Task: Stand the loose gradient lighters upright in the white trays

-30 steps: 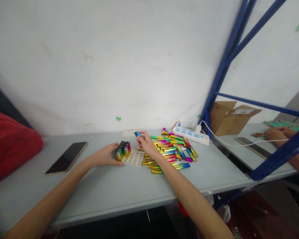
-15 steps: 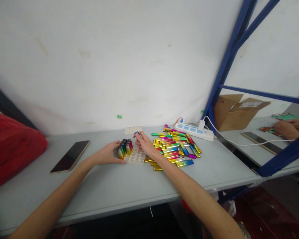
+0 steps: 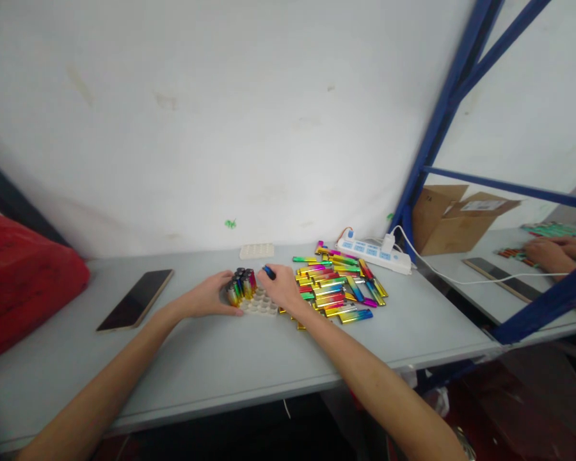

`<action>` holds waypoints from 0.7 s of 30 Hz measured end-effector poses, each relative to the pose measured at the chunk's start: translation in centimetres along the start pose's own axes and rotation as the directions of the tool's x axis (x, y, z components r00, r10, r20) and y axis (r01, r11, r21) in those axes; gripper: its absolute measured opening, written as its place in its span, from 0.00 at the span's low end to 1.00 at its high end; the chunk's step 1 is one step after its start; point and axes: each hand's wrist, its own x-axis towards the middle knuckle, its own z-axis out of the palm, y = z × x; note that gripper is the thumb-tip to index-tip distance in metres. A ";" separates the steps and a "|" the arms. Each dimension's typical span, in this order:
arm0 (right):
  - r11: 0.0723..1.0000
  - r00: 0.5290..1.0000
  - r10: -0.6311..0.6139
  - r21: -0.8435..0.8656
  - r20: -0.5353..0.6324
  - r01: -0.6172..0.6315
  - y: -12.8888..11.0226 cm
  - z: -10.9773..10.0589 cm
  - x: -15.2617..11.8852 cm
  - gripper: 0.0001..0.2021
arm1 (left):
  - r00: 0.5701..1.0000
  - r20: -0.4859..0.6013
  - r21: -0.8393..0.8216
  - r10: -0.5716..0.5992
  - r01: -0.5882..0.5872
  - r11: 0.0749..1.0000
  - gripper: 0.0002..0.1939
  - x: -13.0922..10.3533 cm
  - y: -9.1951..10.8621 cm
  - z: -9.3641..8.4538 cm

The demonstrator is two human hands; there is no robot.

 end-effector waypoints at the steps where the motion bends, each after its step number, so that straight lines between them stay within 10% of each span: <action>1: 1.000 1.000 -0.011 -0.012 -0.002 0.010 0.0 0.0 0.0 0.20 | 1.000 -0.002 -0.006 0.008 -0.008 1.000 0.36 0.0 -0.1 0.0; 21: 0.977 0.947 -0.185 -0.055 0.264 0.206 0.0 -0.7 -0.5 0.22 | 1.000 -0.005 -0.012 0.018 -0.018 1.000 0.36 0.0 -0.4 0.3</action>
